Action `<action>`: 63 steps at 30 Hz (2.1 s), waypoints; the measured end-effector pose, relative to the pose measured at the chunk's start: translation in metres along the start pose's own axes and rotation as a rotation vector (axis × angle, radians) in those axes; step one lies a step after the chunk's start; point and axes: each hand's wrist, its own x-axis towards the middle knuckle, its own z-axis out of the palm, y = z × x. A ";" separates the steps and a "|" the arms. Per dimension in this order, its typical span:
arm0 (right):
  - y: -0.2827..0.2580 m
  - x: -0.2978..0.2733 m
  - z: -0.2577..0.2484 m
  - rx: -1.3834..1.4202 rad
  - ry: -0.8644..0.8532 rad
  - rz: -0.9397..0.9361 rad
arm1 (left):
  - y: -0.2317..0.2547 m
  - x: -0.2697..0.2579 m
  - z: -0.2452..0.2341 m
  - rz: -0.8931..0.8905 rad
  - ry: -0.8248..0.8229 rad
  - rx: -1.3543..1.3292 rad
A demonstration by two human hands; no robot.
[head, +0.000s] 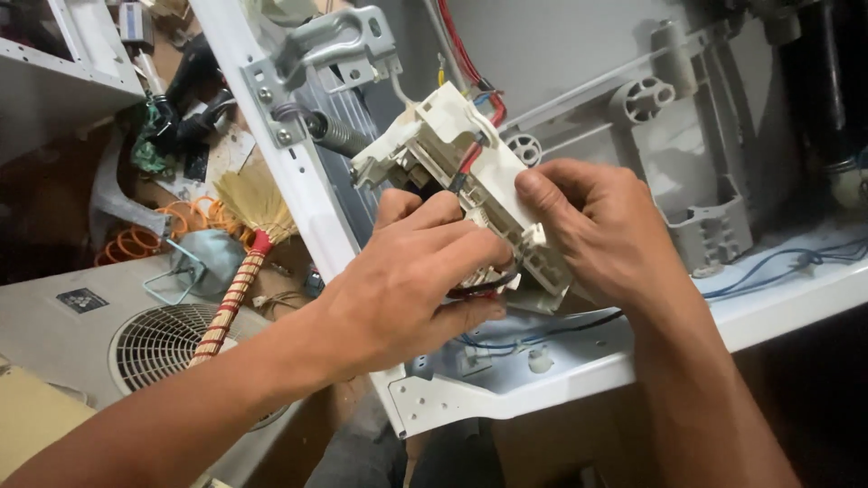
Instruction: Connecting electrical wiring harnesses to a washing machine control module and mounting the module into the chassis.
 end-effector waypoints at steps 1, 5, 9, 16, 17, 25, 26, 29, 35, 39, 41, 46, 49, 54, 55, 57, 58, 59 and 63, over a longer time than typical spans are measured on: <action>-0.001 0.000 -0.001 -0.001 -0.001 0.003 | 0.000 0.001 0.002 -0.001 -0.001 -0.003; -0.001 0.000 0.001 0.009 0.001 0.024 | 0.003 0.001 0.004 -0.097 -0.031 -0.113; -0.001 0.001 0.000 -0.011 -0.008 0.011 | 0.001 0.001 0.007 -0.029 0.053 -0.090; 0.000 0.000 0.000 -0.002 -0.014 0.003 | 0.002 -0.002 -0.012 -0.120 -0.125 -0.110; -0.002 0.000 0.000 -0.015 -0.013 0.011 | 0.004 -0.004 -0.014 -0.106 -0.095 -0.098; 0.003 0.004 0.001 0.040 -0.008 -0.009 | 0.017 -0.010 -0.026 -0.030 0.146 -0.176; 0.003 0.005 0.000 0.030 -0.009 -0.015 | 0.017 -0.012 -0.028 -0.104 0.266 -0.224; 0.001 0.004 0.002 0.037 -0.004 0.001 | 0.021 -0.017 -0.029 -0.256 0.465 -0.378; -0.002 0.004 0.003 0.090 0.002 0.053 | 0.022 -0.023 -0.018 -0.353 0.551 -0.529; 0.009 0.007 0.006 0.073 0.024 -0.005 | 0.022 -0.024 -0.016 -0.388 0.626 -0.575; 0.003 0.006 0.005 0.074 0.015 0.012 | 0.029 -0.021 -0.010 -0.375 0.569 -0.569; 0.014 0.009 0.006 0.092 0.012 -0.062 | 0.042 -0.005 0.009 -0.245 0.395 -0.511; 0.013 0.007 0.007 0.102 0.013 -0.066 | 0.050 0.009 0.026 -0.191 0.340 -0.401; 0.014 0.005 0.004 0.018 0.003 -0.136 | 0.042 0.017 0.045 -0.388 0.209 -0.434; 0.011 0.005 0.004 0.021 0.008 -0.136 | 0.041 0.017 0.039 -0.383 0.205 -0.431; 0.007 0.003 0.003 0.061 0.009 -0.086 | 0.040 0.017 0.028 -0.486 0.153 -0.561; 0.009 0.004 0.003 0.067 0.013 -0.080 | 0.039 0.015 0.030 -0.484 0.143 -0.562; 0.011 0.005 0.003 0.059 0.031 -0.079 | 0.038 0.013 0.032 -0.483 0.165 -0.495; 0.012 0.006 0.002 0.008 0.030 -0.054 | 0.042 0.008 0.046 -0.532 0.049 -0.447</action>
